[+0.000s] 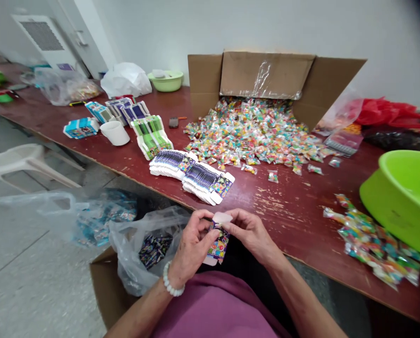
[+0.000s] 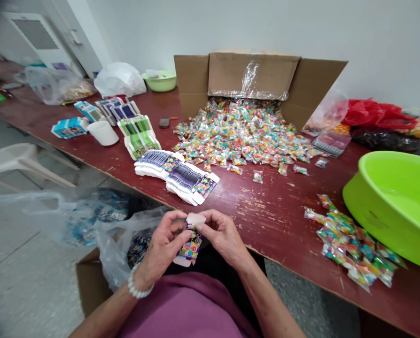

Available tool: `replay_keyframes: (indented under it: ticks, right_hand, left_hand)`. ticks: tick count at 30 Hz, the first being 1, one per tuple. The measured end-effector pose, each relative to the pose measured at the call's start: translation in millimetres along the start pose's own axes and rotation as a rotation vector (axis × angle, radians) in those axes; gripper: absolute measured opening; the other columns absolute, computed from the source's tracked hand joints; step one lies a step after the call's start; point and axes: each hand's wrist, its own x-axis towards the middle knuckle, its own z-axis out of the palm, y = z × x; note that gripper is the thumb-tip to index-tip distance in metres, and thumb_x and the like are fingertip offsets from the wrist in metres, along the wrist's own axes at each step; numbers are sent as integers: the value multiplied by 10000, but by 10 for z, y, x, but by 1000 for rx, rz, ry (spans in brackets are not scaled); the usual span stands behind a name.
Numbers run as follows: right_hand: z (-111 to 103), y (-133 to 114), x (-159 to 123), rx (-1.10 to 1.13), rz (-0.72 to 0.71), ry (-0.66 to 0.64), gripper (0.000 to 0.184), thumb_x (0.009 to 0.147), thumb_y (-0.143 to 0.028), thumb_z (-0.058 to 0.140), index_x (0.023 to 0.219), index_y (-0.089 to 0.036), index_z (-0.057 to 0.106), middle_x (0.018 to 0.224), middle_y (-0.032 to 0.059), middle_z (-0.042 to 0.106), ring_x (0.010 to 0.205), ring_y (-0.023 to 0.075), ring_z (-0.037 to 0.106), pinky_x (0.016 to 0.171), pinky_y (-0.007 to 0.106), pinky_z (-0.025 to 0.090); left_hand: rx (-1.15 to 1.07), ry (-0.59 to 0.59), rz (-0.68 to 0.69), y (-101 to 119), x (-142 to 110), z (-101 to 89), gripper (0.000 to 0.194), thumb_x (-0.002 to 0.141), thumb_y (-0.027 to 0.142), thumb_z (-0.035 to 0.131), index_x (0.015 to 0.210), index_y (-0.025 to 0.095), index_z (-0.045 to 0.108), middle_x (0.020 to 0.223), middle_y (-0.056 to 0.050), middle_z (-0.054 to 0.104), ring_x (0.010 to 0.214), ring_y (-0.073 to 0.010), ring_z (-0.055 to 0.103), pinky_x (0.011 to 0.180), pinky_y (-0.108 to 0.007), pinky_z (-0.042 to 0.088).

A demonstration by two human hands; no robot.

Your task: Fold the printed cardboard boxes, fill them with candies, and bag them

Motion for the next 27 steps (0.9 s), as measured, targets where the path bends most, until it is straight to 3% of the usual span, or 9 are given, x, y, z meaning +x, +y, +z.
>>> replay_keyframes:
  ticks: [2, 4, 7, 10, 12, 16, 21, 24, 27]
  right_hand:
    - [-11, 6, -4, -91, -66, 14, 216, 809, -408, 760, 811, -194, 729, 796, 27, 718, 738, 167, 642, 703, 287, 505]
    - [-7, 13, -13, -117, -118, 39, 196, 832, -391, 739, 793, -199, 729, 778, 23, 704, 708, 162, 633, 662, 275, 504]
    - [23, 12, -30, -168, -165, 23, 180, 873, -386, 696, 853, -210, 729, 834, 26, 699, 601, 133, 603, 570, 260, 498]
    - [49, -4, -37, -217, -149, -11, 207, 905, -405, 658, 891, -209, 722, 948, 50, 726, 571, 122, 607, 566, 269, 511]
    - [54, -18, -26, -188, -92, -18, 219, 889, -418, 675, 893, -202, 710, 921, 47, 740, 552, 123, 612, 552, 268, 512]
    - [61, -54, 30, -85, 8, -13, 220, 833, -403, 737, 847, -187, 699, 696, 5, 711, 487, 119, 606, 504, 243, 492]
    - [123, -64, 59, 33, 67, 28, 260, 804, -419, 751, 780, -173, 671, 627, 1, 686, 441, 119, 584, 447, 232, 470]
    - [134, -56, 18, -74, -14, 37, 231, 846, -404, 713, 826, -174, 691, 713, 22, 709, 482, 122, 594, 476, 241, 491]
    - [115, -65, -40, -248, -170, -80, 190, 934, -353, 617, 894, -194, 713, 922, 60, 726, 641, 147, 654, 588, 269, 538]
  left_hand:
    - [-108, -14, -62, 14, 2, -4, 533, 757, 337, 795, 1170, 252, 469, 840, 15, 673, 661, -135, 619, 629, -246, 517]
    - [-219, -91, -165, 38, 3, -5, 566, 768, 396, 785, 1197, 255, 443, 879, 0, 670, 691, -151, 649, 630, -265, 535]
    - [-293, -221, -298, 54, 2, 14, 518, 862, 551, 636, 1235, 220, 496, 878, -44, 681, 644, -158, 668, 592, -264, 528]
    - [-306, -174, -369, 16, 14, 51, 589, 868, 673, 527, 1159, 165, 591, 789, -52, 674, 520, -140, 631, 505, -243, 491]
    - [-298, -128, -408, -18, 33, 69, 638, 849, 726, 492, 1048, 138, 639, 753, -58, 671, 468, -133, 605, 453, -234, 457]
    - [-208, -118, -369, -41, 70, 74, 690, 839, 765, 449, 873, 113, 673, 721, -77, 679, 432, -126, 580, 425, -229, 423]
    - [-120, -116, -301, -53, 88, 45, 740, 851, 786, 381, 831, 107, 674, 706, -88, 684, 439, -123, 578, 430, -225, 419]
    - [-106, -96, -295, -97, 93, 19, 689, 851, 765, 425, 850, 119, 663, 684, -64, 669, 448, -124, 579, 430, -219, 420]
    - [-146, -79, -336, -142, 98, 11, 668, 857, 755, 428, 773, 126, 637, 631, -47, 633, 452, -131, 573, 428, -224, 424]
